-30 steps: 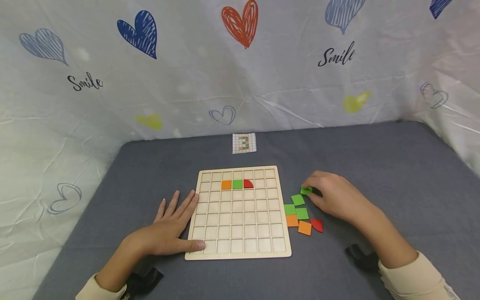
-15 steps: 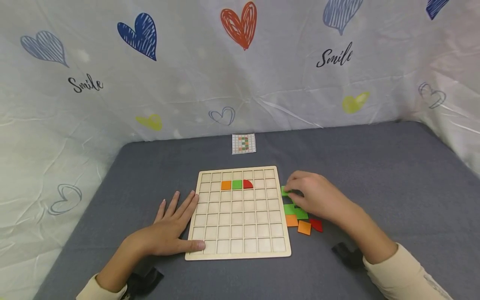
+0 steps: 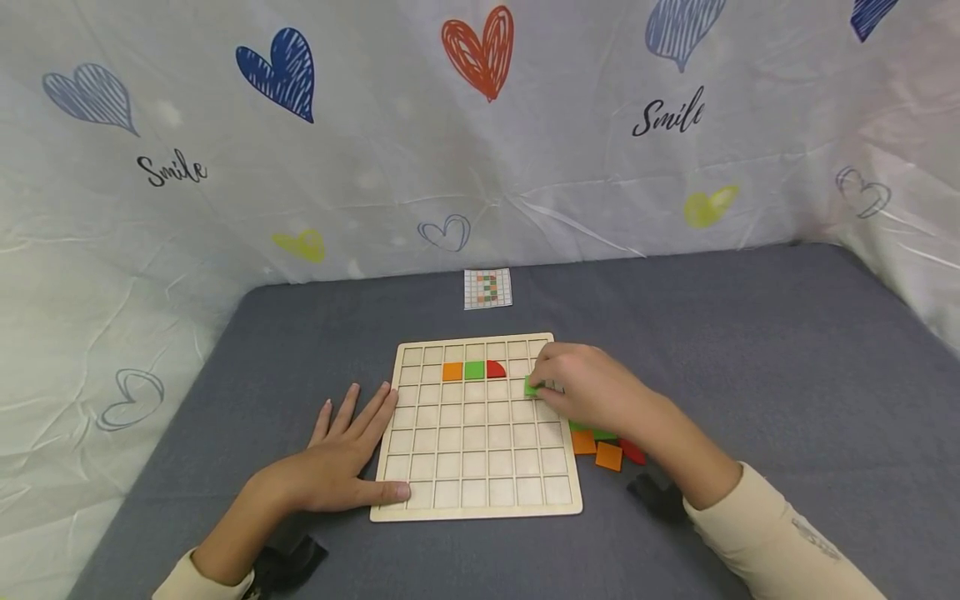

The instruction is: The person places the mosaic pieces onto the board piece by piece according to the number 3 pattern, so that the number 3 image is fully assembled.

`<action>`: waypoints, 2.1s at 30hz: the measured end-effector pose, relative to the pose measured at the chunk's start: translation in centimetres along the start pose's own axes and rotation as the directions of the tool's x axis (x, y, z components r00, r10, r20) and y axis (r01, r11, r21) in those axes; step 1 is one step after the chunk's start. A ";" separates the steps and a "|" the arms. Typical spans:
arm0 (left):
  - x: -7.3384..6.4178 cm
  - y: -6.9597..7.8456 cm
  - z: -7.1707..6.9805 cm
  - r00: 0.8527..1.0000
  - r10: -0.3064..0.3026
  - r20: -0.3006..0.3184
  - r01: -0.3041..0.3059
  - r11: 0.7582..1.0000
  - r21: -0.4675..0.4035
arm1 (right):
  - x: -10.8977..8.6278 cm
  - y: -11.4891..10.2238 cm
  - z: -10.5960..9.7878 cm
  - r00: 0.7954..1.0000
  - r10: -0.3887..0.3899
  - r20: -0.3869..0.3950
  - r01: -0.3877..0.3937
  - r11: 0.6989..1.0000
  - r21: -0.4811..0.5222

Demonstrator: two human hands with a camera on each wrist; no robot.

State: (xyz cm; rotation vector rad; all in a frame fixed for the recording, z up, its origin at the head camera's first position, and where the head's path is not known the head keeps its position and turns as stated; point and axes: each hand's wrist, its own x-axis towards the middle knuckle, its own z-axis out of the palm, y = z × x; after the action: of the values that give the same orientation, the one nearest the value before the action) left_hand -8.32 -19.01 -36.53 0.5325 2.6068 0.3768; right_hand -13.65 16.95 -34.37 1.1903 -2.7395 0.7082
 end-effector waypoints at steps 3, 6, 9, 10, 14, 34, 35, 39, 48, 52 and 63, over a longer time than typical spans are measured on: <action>-0.1 0.1 -0.1 1.000 0.010 -0.009 -0.010 1.000 -0.012 | 0.6 -0.2 0.4 1.000 -0.020 0.006 0.020 1.000 -0.003; -0.1 0.2 -0.1 1.000 0.012 -0.008 -0.012 1.000 -0.017 | 1.2 -0.3 0.7 0.999 -0.038 0.016 0.039 0.999 -0.005; -0.1 0.2 -0.1 1.000 0.015 -0.012 -0.016 1.000 -0.014 | 1.7 -0.5 1.0 0.998 -0.056 0.031 0.056 0.998 0.001; -0.2 0.2 -0.1 1.000 0.019 -0.015 -0.019 1.000 -0.015 | 1.9 -0.6 1.1 0.998 -0.059 0.036 0.059 0.998 0.005; -0.1 0.0 0.1 0.999 0.034 -0.037 -0.034 0.999 -0.017 | 2.6 -0.8 1.5 0.996 -0.072 0.055 0.071 0.997 0.015; 0.0 0.1 0.0 1.000 0.011 -0.017 -0.010 1.000 0.009 | 4.3 -1.9 2.6 0.992 -0.112 0.065 0.118 0.988 -0.099; 0.0 0.1 0.0 1.000 0.010 -0.015 -0.010 1.000 0.006 | 4.3 -1.9 2.6 0.992 -0.112 0.065 0.118 0.988 -0.101; 0.0 0.1 0.0 1.000 0.010 -0.016 -0.010 1.000 -0.007 | 4.5 -2.0 2.7 0.992 -0.103 0.075 0.109 0.990 -0.089; -0.1 0.2 -0.2 1.000 0.005 -0.010 -0.005 1.000 0.012 | 4.3 -2.1 2.8 0.992 -0.087 0.089 0.094 0.993 -0.073; -0.1 0.2 -0.2 1.000 0.008 -0.012 -0.008 1.000 0.009 | 3.7 -2.1 2.5 0.991 -0.100 0.089 0.104 0.994 -0.045; 0.0 0.3 -0.2 1.000 0.005 -0.009 -0.005 1.000 0.002 | -0.5 -0.6 0.0 0.998 -0.008 0.062 0.008 1.000 -0.003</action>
State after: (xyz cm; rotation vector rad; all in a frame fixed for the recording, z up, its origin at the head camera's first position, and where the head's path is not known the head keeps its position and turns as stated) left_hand -8.39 -18.79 -36.24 0.5393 2.6155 0.3787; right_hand -12.89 16.97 -34.23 1.2425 -2.7828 0.6777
